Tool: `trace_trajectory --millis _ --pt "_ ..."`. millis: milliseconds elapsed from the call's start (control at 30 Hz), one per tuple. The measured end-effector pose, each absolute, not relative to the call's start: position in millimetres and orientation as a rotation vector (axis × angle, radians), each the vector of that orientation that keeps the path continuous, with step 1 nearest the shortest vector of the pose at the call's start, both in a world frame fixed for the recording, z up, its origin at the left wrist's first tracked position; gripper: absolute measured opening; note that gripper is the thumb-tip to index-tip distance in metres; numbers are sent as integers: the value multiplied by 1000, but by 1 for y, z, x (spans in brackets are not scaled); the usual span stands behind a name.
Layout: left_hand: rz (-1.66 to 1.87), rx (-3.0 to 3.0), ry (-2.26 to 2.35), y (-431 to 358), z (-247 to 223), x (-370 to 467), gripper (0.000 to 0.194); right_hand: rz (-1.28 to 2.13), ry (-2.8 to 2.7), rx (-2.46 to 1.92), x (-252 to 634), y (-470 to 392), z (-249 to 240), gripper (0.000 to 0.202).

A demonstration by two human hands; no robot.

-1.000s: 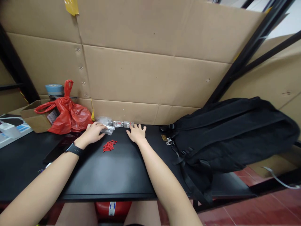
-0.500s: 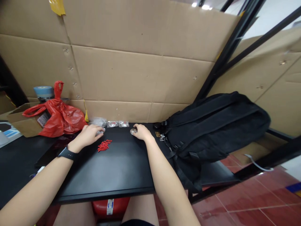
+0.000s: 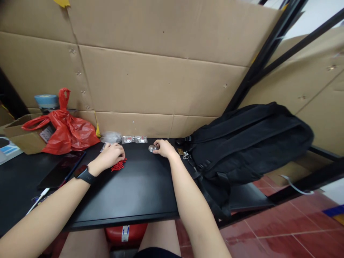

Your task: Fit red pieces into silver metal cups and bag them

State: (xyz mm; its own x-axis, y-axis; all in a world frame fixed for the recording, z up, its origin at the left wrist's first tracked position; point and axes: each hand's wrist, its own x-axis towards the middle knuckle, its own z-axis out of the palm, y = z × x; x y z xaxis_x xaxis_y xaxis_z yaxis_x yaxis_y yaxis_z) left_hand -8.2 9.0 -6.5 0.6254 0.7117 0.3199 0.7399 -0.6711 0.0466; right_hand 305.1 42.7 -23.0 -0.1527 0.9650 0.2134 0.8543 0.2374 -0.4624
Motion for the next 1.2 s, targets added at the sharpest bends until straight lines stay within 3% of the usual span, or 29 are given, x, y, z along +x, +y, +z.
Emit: trace_trajectory --millis 267,600,800,1200 --pt "-530 -2737 -1260 6 -9 -8 17 327 -2079 -1550 292 46 -30 37" --pt "-1031 -2789 -1405 0 7 -5 10 382 -1962 -1449 283 37 -17 36" --pt "-1498 -2945 -1306 -3 9 0 11 711 -1876 -1094 249 17 -1 43" --pt "-1923 -2866 -1324 -17 21 6 13 1040 -1733 -697 212 -10 8 45"
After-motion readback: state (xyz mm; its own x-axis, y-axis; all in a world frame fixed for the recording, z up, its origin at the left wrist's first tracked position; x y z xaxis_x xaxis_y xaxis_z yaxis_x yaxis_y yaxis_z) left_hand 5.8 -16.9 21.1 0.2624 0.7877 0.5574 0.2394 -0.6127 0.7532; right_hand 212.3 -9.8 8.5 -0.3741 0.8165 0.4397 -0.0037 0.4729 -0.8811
